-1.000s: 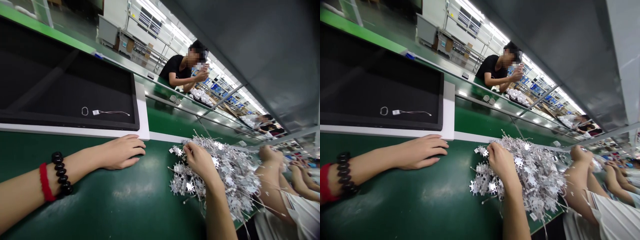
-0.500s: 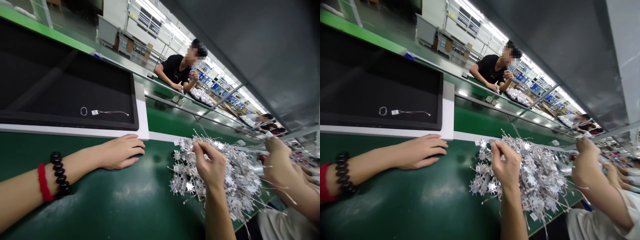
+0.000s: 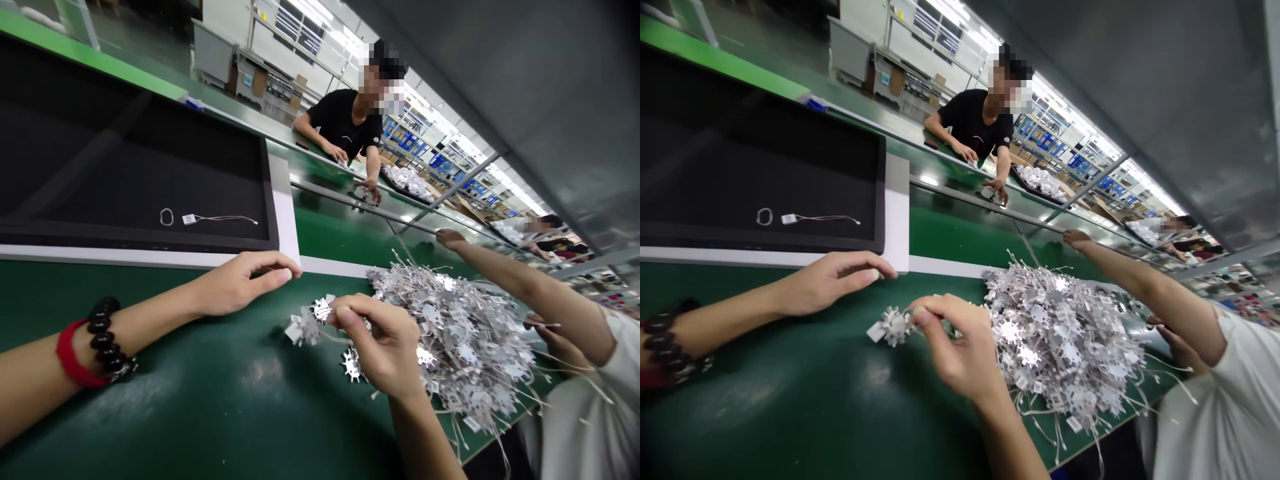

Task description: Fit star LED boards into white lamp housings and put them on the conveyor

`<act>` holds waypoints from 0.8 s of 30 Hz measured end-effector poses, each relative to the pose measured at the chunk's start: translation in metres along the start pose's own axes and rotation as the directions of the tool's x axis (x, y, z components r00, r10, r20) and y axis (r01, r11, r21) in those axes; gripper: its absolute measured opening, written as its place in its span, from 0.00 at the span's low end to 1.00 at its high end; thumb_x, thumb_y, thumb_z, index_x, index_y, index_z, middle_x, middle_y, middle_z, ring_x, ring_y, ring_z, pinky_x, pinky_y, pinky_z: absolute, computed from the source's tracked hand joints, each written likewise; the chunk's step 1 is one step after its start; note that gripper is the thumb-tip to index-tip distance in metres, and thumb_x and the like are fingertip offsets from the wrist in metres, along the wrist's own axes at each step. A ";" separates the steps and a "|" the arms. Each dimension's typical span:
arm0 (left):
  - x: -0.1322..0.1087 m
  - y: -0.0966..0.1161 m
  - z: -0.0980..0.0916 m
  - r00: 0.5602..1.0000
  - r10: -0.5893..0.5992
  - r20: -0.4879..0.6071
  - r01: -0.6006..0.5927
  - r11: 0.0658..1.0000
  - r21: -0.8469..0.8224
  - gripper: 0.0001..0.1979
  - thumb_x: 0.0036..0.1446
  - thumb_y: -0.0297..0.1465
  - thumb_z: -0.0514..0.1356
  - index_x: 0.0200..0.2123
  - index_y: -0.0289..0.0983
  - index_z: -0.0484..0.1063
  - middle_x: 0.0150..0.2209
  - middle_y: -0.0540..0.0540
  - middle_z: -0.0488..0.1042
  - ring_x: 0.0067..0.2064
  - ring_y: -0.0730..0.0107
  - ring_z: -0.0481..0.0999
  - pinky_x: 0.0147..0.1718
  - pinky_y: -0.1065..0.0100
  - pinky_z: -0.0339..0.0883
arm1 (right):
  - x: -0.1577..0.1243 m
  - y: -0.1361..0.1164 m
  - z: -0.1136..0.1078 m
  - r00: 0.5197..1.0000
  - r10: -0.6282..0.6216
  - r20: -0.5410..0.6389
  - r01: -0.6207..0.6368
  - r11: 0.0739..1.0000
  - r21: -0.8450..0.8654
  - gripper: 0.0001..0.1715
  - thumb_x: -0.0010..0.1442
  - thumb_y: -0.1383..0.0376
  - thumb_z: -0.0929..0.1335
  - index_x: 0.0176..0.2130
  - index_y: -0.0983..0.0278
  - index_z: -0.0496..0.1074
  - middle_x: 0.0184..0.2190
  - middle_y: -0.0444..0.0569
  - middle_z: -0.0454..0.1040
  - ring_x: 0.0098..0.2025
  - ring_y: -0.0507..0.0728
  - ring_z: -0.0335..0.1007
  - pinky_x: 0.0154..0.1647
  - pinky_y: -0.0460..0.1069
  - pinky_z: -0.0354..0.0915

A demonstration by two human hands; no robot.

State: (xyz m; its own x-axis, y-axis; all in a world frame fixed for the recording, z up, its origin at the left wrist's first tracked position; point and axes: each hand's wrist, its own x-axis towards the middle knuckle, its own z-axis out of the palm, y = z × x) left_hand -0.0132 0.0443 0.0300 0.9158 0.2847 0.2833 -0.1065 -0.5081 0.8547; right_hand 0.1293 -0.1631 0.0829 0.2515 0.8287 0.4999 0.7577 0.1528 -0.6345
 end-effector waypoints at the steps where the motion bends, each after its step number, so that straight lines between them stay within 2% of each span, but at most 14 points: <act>1: 0.000 0.004 0.002 0.999 0.000 0.053 0.003 0.999 -0.050 0.21 0.71 0.46 0.52 0.51 0.40 0.78 0.50 0.45 0.82 0.52 0.60 0.81 0.52 0.64 0.73 | 0.000 0.001 0.002 1.000 0.018 0.008 -0.018 1.000 0.013 0.11 0.67 0.71 0.68 0.35 0.59 0.78 0.30 0.40 0.83 0.30 0.50 0.78 0.33 0.44 0.71; 4: -0.001 0.015 0.010 0.975 0.018 0.220 0.020 0.985 -0.171 0.21 0.69 0.46 0.55 0.54 0.42 0.78 0.52 0.47 0.83 0.53 0.61 0.81 0.51 0.68 0.73 | 0.001 0.004 0.008 0.997 0.068 0.021 -0.069 0.997 0.047 0.10 0.67 0.70 0.68 0.36 0.60 0.79 0.30 0.41 0.84 0.30 0.49 0.79 0.32 0.43 0.71; 7: -0.003 0.019 0.018 0.956 0.020 0.293 0.051 0.972 -0.231 0.17 0.68 0.43 0.59 0.52 0.42 0.79 0.50 0.48 0.83 0.51 0.63 0.81 0.50 0.69 0.72 | 0.002 0.005 0.011 0.995 0.095 0.022 -0.096 0.993 0.067 0.10 0.67 0.69 0.68 0.37 0.61 0.80 0.32 0.42 0.84 0.31 0.50 0.79 0.33 0.43 0.71; 10: -0.003 0.019 0.022 0.957 0.009 0.290 0.065 0.967 -0.245 0.11 0.65 0.39 0.62 0.45 0.41 0.81 0.45 0.49 0.83 0.47 0.64 0.81 0.49 0.70 0.71 | 0.002 0.006 0.012 0.996 0.081 0.028 -0.082 0.996 0.035 0.09 0.68 0.68 0.68 0.38 0.60 0.80 0.33 0.43 0.84 0.33 0.50 0.79 0.36 0.44 0.70; 14: -0.001 0.021 0.024 0.967 0.003 0.253 0.064 0.965 -0.255 0.09 0.64 0.35 0.63 0.36 0.39 0.82 0.47 0.48 0.80 0.46 0.67 0.79 0.49 0.70 0.69 | 0.002 0.008 0.013 0.997 0.056 0.048 -0.057 0.998 0.009 0.08 0.68 0.68 0.69 0.40 0.62 0.80 0.32 0.45 0.82 0.32 0.51 0.76 0.35 0.46 0.69; 17: 0.001 0.023 0.022 0.975 -0.031 0.219 0.089 0.961 -0.264 0.11 0.64 0.35 0.63 0.31 0.40 0.82 0.46 0.48 0.81 0.46 0.66 0.79 0.49 0.69 0.69 | 0.001 0.013 0.012 0.984 0.166 0.063 -0.170 0.984 0.048 0.10 0.68 0.63 0.69 0.48 0.64 0.76 0.33 0.46 0.81 0.32 0.52 0.75 0.34 0.47 0.70; 19: 0.003 0.023 0.021 0.981 -0.082 0.175 0.129 0.952 -0.278 0.11 0.64 0.36 0.63 0.32 0.39 0.82 0.42 0.47 0.82 0.44 0.63 0.79 0.47 0.66 0.70 | 0.000 0.015 0.009 0.950 0.288 0.120 -0.295 0.954 0.044 0.18 0.67 0.58 0.70 0.53 0.64 0.72 0.32 0.45 0.80 0.31 0.53 0.75 0.34 0.48 0.69; 21: 0.005 0.021 0.020 0.980 -0.151 0.128 0.184 0.933 -0.311 0.12 0.63 0.39 0.64 0.34 0.39 0.83 0.39 0.46 0.83 0.42 0.61 0.80 0.44 0.64 0.71 | -0.001 0.017 0.008 0.891 0.391 0.229 -0.394 0.919 -0.035 0.26 0.64 0.53 0.72 0.56 0.63 0.69 0.32 0.45 0.79 0.31 0.54 0.74 0.34 0.50 0.69; 24: 0.006 0.016 0.021 0.965 -0.250 0.081 0.261 0.874 -0.410 0.15 0.62 0.44 0.65 0.35 0.37 0.83 0.34 0.45 0.83 0.37 0.61 0.80 0.40 0.63 0.73 | -0.003 0.015 0.012 0.802 0.461 0.380 -0.430 0.887 -0.167 0.36 0.58 0.48 0.76 0.60 0.59 0.68 0.40 0.48 0.80 0.38 0.59 0.76 0.40 0.54 0.70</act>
State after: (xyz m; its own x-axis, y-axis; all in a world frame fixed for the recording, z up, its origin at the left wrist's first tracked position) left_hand -0.0011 0.0210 0.0367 0.9416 0.3358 0.0243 -0.0128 -0.0363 0.9993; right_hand 0.1328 -0.1570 0.0646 0.3220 0.9397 -0.1150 0.6647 -0.3109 -0.6793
